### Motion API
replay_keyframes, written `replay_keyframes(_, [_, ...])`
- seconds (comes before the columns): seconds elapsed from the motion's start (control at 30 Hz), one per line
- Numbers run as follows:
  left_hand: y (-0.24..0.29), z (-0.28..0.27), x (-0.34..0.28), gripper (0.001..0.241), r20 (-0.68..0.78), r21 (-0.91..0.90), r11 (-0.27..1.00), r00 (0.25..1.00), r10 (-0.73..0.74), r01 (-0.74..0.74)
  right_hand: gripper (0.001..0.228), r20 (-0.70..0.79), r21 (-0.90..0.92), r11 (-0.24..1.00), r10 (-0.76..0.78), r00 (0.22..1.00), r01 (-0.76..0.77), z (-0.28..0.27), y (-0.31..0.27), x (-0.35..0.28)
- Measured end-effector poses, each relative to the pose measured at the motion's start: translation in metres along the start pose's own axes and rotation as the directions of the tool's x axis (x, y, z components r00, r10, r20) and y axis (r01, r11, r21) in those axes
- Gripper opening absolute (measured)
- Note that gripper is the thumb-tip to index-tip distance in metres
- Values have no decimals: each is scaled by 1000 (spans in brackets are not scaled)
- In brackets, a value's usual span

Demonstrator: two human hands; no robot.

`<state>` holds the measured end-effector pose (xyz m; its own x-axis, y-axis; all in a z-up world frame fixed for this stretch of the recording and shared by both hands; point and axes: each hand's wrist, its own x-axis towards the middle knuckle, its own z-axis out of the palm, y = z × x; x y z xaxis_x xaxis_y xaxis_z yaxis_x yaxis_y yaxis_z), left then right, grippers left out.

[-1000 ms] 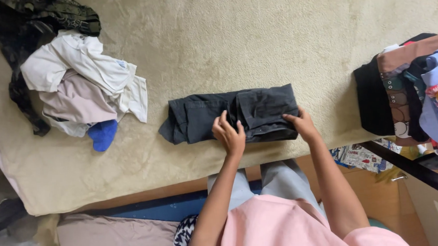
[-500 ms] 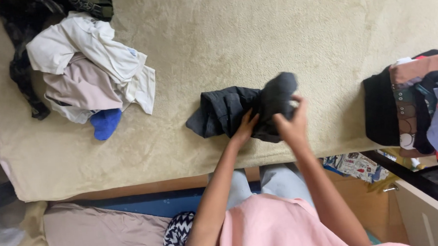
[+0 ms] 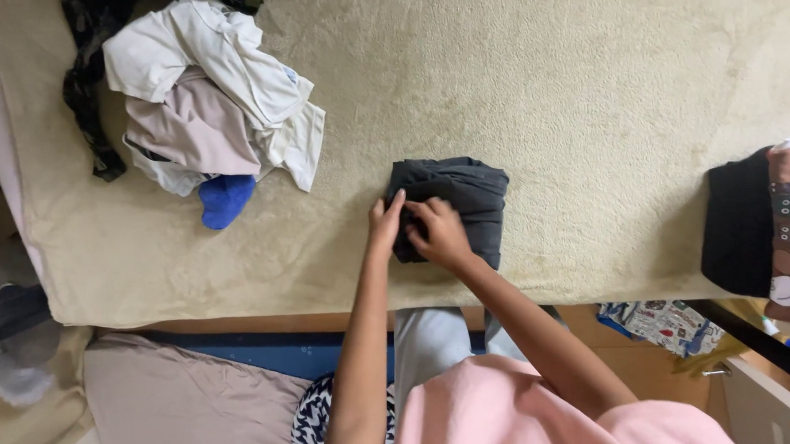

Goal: The person sits on the floor and folds several items of clothing, including a pair of dark trousers, a white shirt, and a patterned top. They smooth out each garment, fold it neatly, and place it on a growing stack to the right.

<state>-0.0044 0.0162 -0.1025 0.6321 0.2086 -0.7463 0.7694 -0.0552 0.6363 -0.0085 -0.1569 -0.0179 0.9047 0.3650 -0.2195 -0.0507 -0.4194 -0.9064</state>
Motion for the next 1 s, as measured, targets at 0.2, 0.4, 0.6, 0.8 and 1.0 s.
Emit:
replay_keyframes(0.2, [16, 50, -25, 58, -397, 369, 920, 873, 285, -132, 55, -346, -617, 785, -206, 915, -56, -38, 22, -22])
replay_keyframes(0.4, [-14, 46, -5, 41, -266, 704, 668, 784, 561, -240, 69, -290, -583, 762, 127, 948, -280, -50, 80, -23])
replay_keyframes(0.6, [-24, 63, 27, 36, -257, 827, 561, 871, 418, -25, 79, -145, -576, 799, 110, 983, -175, -69, 91, -15])
replay_keyframes(0.8, [-23, 53, 21, 36, -197, 868, 496, 902, 385, -22, 78, -394, -378, 898, 64, 917, -225, -40, 91, -60])
replay_keyframes(1.0, [-22, 59, -9, 37, -258, 824, 565, 865, 431, -35, 72, -349, 662, 599, 778, 522, -450, -53, 75, -67])
